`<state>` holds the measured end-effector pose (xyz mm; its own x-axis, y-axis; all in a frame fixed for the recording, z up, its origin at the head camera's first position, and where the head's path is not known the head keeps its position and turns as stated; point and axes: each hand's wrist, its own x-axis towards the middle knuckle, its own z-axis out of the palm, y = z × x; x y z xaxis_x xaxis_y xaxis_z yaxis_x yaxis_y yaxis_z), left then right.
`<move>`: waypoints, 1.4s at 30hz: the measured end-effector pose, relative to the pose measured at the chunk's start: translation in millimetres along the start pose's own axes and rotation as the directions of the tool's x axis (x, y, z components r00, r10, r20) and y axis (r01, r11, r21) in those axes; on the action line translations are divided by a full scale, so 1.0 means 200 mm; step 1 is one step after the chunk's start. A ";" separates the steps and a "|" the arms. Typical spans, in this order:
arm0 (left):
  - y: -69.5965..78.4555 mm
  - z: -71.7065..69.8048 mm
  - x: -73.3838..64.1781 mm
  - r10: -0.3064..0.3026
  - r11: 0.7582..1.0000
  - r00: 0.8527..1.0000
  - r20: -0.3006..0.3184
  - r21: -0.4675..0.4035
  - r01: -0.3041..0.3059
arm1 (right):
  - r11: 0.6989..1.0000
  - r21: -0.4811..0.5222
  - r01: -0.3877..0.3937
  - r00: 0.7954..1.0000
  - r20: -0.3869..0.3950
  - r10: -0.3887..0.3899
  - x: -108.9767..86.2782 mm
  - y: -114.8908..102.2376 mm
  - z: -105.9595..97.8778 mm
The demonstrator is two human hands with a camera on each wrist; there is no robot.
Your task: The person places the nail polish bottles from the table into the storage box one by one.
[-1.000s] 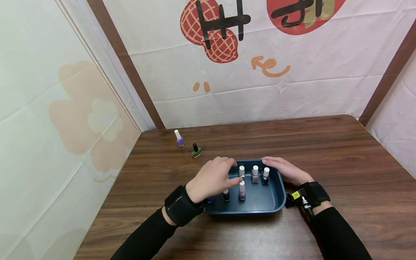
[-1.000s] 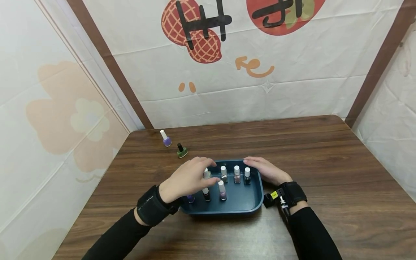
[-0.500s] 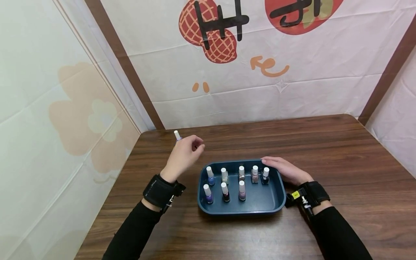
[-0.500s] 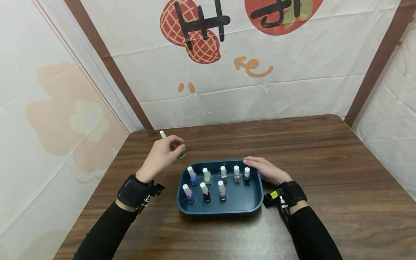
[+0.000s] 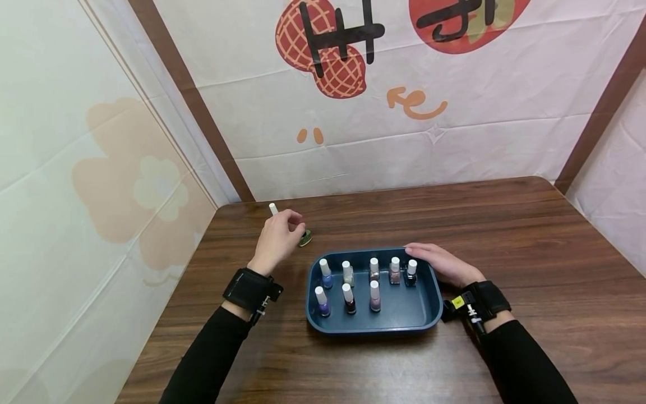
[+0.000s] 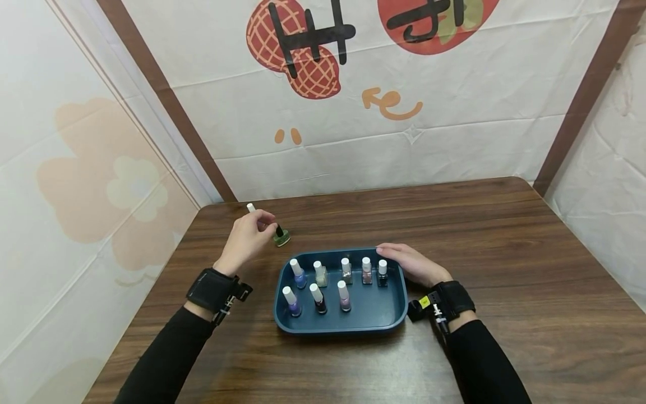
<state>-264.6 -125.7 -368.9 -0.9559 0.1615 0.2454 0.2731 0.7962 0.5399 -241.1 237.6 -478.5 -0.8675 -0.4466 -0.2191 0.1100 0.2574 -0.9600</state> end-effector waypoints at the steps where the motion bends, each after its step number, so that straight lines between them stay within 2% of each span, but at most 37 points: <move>1: -0.01 0.01 0.00 -0.009 1.000 1.000 -0.001 0.000 0.009 | 1.000 0.005 0.001 1.000 0.004 -0.001 0.00 0.00 0.00; 8: -0.08 0.06 0.04 -0.067 0.998 0.998 -0.012 0.021 0.067 | 1.000 0.025 -0.012 1.000 0.001 0.011 0.01 0.00 0.00; 13: -0.13 0.09 0.07 -0.119 0.992 0.993 0.005 0.043 0.119 | 1.000 0.029 -0.003 1.000 0.004 0.003 0.01 0.00 0.00; 20: -0.18 0.14 0.10 -0.158 0.984 0.987 0.040 0.095 0.154 | 0.999 0.032 -0.004 1.000 0.002 0.004 0.00 -0.01 0.00; 30: -0.21 0.20 0.12 -0.200 0.973 0.977 0.077 0.133 0.189 | 0.999 0.034 0.007 1.000 0.011 -0.007 0.00 -0.01 0.00; 42: -0.24 0.25 0.14 -0.234 0.965 0.970 0.067 0.137 0.224 | 0.999 0.032 0.004 1.000 0.005 -0.005 -0.01 -0.02 0.01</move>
<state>-310.6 -130.3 -427.5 -0.9983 0.0089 0.0577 0.0348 0.8842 0.4657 -239.7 236.1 -475.1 -0.8656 -0.4519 -0.2155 0.1218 0.2275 -0.9661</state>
